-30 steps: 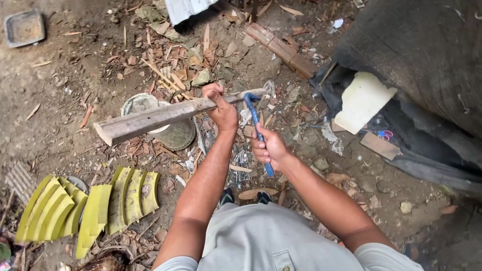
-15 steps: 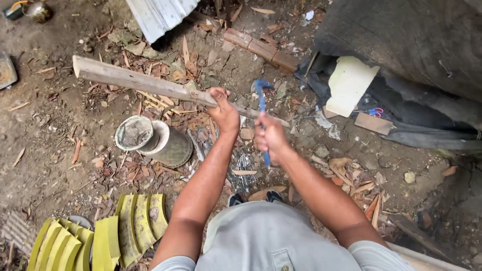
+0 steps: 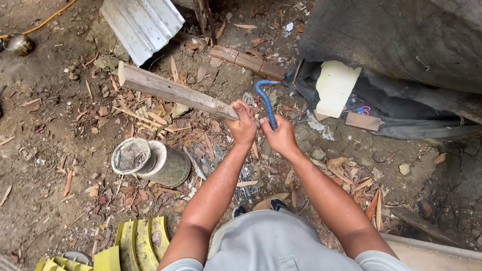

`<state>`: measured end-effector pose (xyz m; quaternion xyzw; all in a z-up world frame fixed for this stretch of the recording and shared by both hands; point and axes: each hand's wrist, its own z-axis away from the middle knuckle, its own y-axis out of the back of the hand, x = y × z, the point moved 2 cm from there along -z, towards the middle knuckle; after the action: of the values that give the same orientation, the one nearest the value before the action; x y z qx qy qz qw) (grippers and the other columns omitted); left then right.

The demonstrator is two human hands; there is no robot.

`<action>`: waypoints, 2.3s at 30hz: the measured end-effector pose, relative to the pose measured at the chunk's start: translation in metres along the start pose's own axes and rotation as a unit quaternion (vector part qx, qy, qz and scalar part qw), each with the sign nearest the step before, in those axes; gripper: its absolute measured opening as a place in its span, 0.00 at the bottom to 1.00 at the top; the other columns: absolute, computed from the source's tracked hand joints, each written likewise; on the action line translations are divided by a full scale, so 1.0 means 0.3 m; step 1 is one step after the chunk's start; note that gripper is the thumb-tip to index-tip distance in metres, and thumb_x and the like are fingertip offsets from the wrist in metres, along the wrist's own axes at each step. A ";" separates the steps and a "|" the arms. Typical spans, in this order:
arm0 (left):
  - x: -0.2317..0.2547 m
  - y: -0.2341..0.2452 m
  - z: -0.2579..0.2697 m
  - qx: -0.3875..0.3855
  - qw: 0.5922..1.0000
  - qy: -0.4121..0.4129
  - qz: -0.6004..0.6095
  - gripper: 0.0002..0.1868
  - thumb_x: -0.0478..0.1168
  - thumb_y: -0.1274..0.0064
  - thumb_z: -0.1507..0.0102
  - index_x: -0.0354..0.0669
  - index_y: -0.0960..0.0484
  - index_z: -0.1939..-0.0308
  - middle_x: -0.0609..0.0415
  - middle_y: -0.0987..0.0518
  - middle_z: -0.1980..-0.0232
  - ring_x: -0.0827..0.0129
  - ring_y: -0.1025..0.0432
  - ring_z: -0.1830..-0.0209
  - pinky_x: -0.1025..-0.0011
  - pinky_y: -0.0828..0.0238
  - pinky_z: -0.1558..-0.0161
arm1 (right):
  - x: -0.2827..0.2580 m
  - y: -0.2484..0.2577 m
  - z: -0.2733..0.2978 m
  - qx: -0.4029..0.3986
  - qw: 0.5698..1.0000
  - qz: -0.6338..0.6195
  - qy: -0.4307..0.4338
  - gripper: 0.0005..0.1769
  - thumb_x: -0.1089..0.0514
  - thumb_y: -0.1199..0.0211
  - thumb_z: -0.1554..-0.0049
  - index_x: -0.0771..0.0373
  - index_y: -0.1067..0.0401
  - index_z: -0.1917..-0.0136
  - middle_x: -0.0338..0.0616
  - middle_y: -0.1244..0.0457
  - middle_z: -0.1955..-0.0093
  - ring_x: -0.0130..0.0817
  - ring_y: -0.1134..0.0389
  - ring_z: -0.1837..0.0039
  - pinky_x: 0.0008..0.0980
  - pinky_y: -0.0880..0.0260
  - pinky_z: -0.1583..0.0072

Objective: Using a pry bar to remove wooden planks from a structure and moving corrugated metal sheets in an outdoor scrap area.

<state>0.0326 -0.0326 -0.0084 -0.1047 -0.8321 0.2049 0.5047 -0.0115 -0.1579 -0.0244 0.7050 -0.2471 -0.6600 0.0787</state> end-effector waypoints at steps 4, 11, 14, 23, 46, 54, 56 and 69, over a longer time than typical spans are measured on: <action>-0.024 0.007 0.020 -0.019 0.998 0.037 0.045 0.28 0.60 0.61 0.26 0.44 0.39 0.71 0.63 0.40 0.76 0.79 0.43 0.80 0.75 0.46 0.78 | 0.062 0.011 0.005 -0.062 0.961 -0.229 -0.141 0.05 0.59 0.38 0.38 0.62 0.30 0.54 0.38 0.34 0.65 0.25 0.39 0.67 0.30 0.40 0.64; 0.009 0.001 0.022 -0.096 0.990 -0.063 -0.087 0.27 0.54 0.60 0.24 0.42 0.36 0.73 0.60 0.35 0.76 0.75 0.39 0.77 0.72 0.43 0.72 | 0.049 0.020 -0.029 -0.017 0.999 0.048 0.004 0.10 0.58 0.33 0.40 0.63 0.29 0.61 0.35 0.37 0.71 0.17 0.40 0.70 0.23 0.41 0.68; 0.085 -0.006 -0.026 -0.101 0.991 -0.061 -0.061 0.26 0.53 0.60 0.23 0.42 0.36 0.73 0.60 0.35 0.76 0.75 0.39 0.77 0.72 0.44 0.72 | -0.008 0.061 -0.023 -0.060 0.996 0.064 -0.005 0.14 0.55 0.31 0.41 0.63 0.30 0.64 0.36 0.40 0.72 0.19 0.43 0.71 0.24 0.45 0.69; 0.058 -0.029 -0.028 -0.107 0.993 -0.040 -0.030 0.26 0.53 0.61 0.24 0.42 0.38 0.73 0.60 0.37 0.78 0.75 0.41 0.79 0.72 0.45 0.75 | -0.084 0.094 -0.049 -0.081 0.996 -0.013 -0.041 0.13 0.59 0.32 0.42 0.61 0.32 0.65 0.33 0.37 0.70 0.15 0.40 0.70 0.22 0.41 0.69; 0.034 -0.102 -0.024 -0.131 0.990 -0.051 -0.024 0.28 0.55 0.63 0.22 0.45 0.38 0.75 0.60 0.37 0.77 0.75 0.42 0.79 0.71 0.45 0.73 | -0.036 0.214 -0.082 -0.123 0.986 -0.063 -0.090 0.11 0.60 0.32 0.42 0.62 0.32 0.62 0.32 0.42 0.72 0.23 0.43 0.71 0.28 0.46 0.70; 0.014 -0.110 0.004 -0.123 0.992 -0.011 0.039 0.27 0.53 0.61 0.23 0.43 0.39 0.74 0.62 0.39 0.76 0.76 0.44 0.78 0.73 0.49 0.73 | -0.077 0.235 -0.049 -0.191 0.931 -0.206 -0.232 0.16 0.59 0.35 0.40 0.62 0.36 0.67 0.34 0.44 0.75 0.25 0.48 0.77 0.30 0.51 0.74; 0.002 -0.137 0.034 -0.135 0.991 -0.019 0.006 0.26 0.51 0.61 0.23 0.44 0.38 0.73 0.61 0.38 0.76 0.76 0.42 0.78 0.72 0.48 0.73 | -0.111 0.257 -0.030 -0.146 0.954 -0.153 -0.211 0.15 0.59 0.34 0.41 0.60 0.36 0.66 0.34 0.43 0.76 0.23 0.46 0.77 0.29 0.50 0.73; -0.027 -0.116 -0.130 -0.001 0.998 -0.035 -0.044 0.24 0.52 0.57 0.25 0.44 0.33 0.73 0.64 0.34 0.76 0.78 0.39 0.79 0.75 0.45 0.75 | -0.028 0.299 0.059 0.029 0.994 0.075 -0.069 0.18 0.49 0.38 0.36 0.65 0.28 0.60 0.39 0.36 0.71 0.26 0.36 0.68 0.31 0.39 0.64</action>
<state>0.0719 -0.0576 0.0167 -0.0616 -0.8534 0.1852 0.4834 -0.0507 -0.2279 0.0200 0.6392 -0.3235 -0.6919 0.0901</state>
